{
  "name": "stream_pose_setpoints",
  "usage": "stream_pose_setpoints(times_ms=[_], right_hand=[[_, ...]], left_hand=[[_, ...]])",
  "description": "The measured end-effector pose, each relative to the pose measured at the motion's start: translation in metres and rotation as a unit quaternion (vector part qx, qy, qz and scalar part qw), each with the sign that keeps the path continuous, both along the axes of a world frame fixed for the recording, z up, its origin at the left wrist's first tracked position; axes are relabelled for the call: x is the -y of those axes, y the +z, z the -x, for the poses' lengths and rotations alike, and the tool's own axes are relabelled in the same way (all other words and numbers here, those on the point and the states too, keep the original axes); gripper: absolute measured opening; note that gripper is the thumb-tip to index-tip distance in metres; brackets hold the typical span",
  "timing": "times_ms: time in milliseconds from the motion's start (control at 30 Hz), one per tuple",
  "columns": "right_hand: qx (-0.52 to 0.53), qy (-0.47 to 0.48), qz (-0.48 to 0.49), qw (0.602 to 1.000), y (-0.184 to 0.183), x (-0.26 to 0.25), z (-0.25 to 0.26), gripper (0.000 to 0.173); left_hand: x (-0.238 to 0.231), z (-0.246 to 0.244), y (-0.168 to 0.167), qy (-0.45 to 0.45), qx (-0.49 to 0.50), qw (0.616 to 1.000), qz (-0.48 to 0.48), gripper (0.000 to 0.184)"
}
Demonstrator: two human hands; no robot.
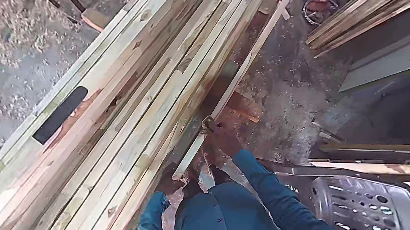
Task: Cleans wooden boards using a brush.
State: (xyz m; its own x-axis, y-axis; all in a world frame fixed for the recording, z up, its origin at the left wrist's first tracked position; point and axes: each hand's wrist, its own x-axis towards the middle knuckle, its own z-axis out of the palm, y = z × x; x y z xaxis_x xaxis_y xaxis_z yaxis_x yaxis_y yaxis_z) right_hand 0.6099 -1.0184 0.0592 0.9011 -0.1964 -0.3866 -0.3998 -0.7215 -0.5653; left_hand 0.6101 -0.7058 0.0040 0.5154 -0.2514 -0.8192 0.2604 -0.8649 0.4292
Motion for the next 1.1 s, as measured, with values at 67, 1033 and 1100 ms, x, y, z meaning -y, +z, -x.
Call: stream_pose_setpoints(times_ms=[67,1033,1100], right_hand=[[-0.016,-0.006,0.046,0.999,-0.019,-0.023,0.015,0.066],[-0.241,0.046,0.131,0.961,0.072,-0.05,0.004,0.048],[-0.268,0.088,0.106,0.953,0.066,-0.101,0.035,0.053]], left_hand=[[0.001,0.002,-0.004,0.007,-0.013,1.0,-0.002,0.065],[0.05,0.07,0.02,-0.187,0.252,0.923,-0.224,0.061],[0.05,0.072,0.019,-0.185,0.282,0.915,-0.22,0.061]])
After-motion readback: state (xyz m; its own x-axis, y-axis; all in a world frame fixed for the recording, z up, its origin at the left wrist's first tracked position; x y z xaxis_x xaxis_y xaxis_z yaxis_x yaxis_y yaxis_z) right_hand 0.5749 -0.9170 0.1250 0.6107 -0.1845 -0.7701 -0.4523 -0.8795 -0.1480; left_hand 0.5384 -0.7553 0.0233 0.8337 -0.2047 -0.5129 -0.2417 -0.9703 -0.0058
